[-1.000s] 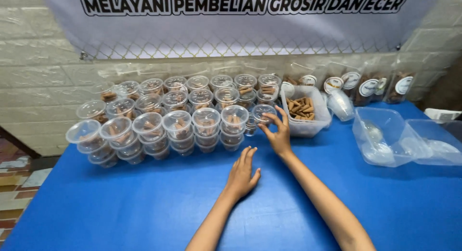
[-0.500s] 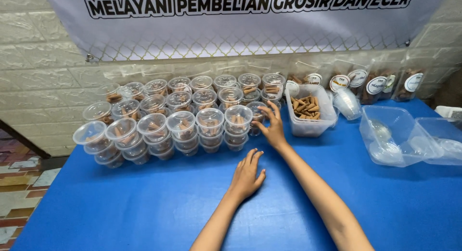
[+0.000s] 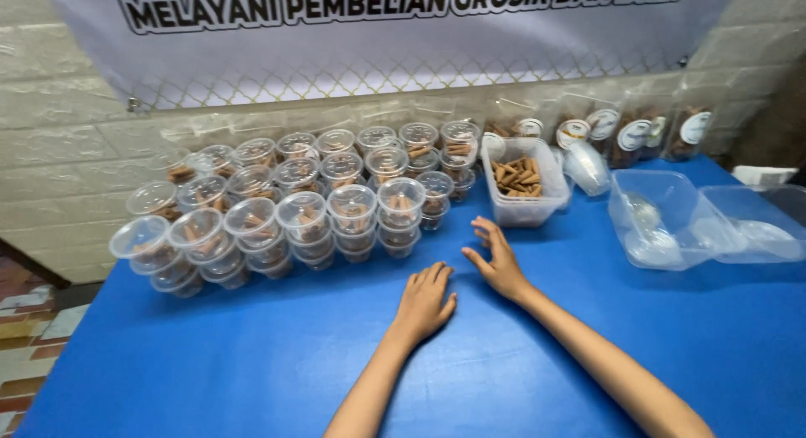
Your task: The person is manually filling small plastic cups with incense cones and then sealing each cup with a lid.
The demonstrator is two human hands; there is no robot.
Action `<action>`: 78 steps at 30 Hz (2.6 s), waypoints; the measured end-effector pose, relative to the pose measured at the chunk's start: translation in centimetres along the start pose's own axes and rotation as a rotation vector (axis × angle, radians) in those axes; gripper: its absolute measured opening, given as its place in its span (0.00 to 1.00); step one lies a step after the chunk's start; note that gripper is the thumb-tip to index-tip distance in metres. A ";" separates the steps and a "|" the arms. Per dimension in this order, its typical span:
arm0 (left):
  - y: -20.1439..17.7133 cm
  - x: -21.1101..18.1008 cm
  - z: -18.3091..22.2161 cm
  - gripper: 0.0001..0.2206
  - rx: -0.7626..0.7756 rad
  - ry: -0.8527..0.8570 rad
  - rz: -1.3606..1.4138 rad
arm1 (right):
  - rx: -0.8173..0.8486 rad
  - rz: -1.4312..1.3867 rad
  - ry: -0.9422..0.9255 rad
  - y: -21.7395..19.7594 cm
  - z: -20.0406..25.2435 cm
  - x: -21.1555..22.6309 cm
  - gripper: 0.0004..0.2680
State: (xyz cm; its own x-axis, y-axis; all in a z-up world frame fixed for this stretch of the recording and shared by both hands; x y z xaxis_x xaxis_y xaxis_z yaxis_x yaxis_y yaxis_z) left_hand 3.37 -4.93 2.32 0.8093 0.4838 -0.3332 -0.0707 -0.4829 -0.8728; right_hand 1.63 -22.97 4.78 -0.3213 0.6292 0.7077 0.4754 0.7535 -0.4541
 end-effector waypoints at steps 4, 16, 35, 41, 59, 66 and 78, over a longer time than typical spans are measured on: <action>0.9 0.2 0.1 0.24 0.028 0.014 -0.004 | 0.167 0.070 0.059 -2.3 3.8 0.8 0.20; 0.8 -1.8 0.9 0.21 0.152 -0.003 -0.110 | 0.488 0.641 -0.044 -3.5 7.5 4.2 0.17; 2.7 0.5 1.2 0.21 0.066 0.029 -0.091 | -0.224 0.758 0.246 -15.2 -1.8 -14.6 0.32; 1.8 0.5 1.2 0.21 0.089 0.017 -0.068 | -0.172 0.647 0.216 -15.5 -4.6 -13.0 0.40; 1.2 0.1 0.9 0.21 0.081 0.017 0.002 | -0.763 0.296 0.181 -18.4 1.8 -10.4 0.21; 0.6 -0.7 0.9 0.19 0.151 -0.022 -0.044 | -0.576 0.487 -0.274 -14.8 4.7 -6.4 0.09; 0.5 -1.4 0.8 0.20 0.131 -0.005 -0.061 | -0.107 0.479 -0.424 -5.8 5.8 -0.2 0.02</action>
State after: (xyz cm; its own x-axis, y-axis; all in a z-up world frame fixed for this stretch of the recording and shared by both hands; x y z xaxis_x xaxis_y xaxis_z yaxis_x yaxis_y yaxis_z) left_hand 1.73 -5.28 2.04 0.8112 0.5135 -0.2798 -0.0971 -0.3535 -0.9304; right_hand -5.82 -26.35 4.11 -0.3387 0.9280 0.1549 0.7183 0.3614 -0.5945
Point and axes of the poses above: each hand's wrist, its own z-axis away from the middle knuckle, its own y-axis out of the palm, x = y × z, the point moved 6 cm from there along -z, towards the middle knuckle, and after that the axes turned 4 degrees about -y, right-handed, at the moved point
